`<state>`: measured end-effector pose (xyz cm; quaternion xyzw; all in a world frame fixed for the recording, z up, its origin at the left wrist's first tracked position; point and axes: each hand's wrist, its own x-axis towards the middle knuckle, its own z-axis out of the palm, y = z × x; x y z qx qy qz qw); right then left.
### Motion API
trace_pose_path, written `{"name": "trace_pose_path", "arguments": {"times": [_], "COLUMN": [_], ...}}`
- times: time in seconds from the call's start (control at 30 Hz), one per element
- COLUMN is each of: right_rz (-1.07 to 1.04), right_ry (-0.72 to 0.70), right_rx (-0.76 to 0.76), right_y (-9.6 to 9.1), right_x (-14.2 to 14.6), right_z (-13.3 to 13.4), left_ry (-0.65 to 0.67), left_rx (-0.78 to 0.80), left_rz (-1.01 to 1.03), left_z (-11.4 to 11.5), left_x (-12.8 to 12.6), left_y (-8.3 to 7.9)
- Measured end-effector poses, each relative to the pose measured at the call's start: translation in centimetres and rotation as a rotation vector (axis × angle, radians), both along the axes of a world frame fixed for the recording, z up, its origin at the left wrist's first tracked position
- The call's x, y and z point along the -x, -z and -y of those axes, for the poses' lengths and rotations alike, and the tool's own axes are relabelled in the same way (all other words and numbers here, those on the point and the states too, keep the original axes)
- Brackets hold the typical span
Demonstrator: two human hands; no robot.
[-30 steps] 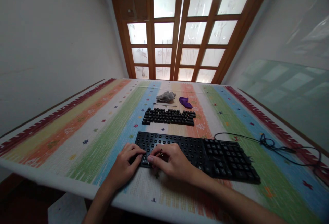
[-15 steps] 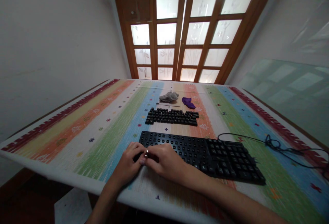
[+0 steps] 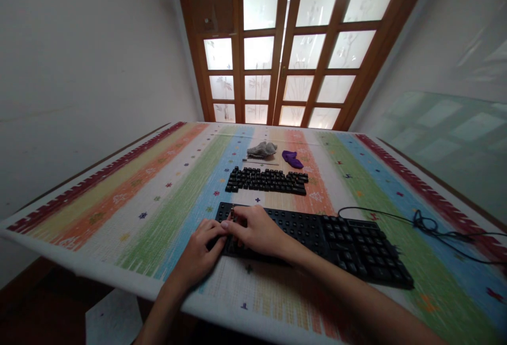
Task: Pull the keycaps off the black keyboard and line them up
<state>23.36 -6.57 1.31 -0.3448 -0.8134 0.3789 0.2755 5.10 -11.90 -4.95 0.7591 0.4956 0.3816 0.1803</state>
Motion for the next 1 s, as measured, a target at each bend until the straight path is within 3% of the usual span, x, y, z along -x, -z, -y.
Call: {"name": "trace_pose_path", "arguments": {"times": [0.33, 0.63, 0.87, 1.0], "right_rz": [-0.022, -0.159, -0.363, -0.463], "right_ry": [-0.011, 0.018, -0.006, -0.070], "right_rx": [0.069, 0.467, 0.499, 0.504], "right_y": [0.4, 1.7, 1.5, 1.2], "right_x": [0.2, 0.3, -1.7, -3.3], "right_z": [-0.3, -1.8, -1.1, -0.5], "left_ry": [-0.006, -0.001, -0.092, -0.110], "left_rx": [-0.009, 0.043, -0.022, 0.068], "left_rz": [-0.006, 0.013, 0.085, 0.166], "left_z": [-0.1, 0.0, 0.1, 0.6], "left_x": [0.1, 0.1, -0.1, -1.3], "left_y": [0.0, -0.3, -0.6, -1.6]}}
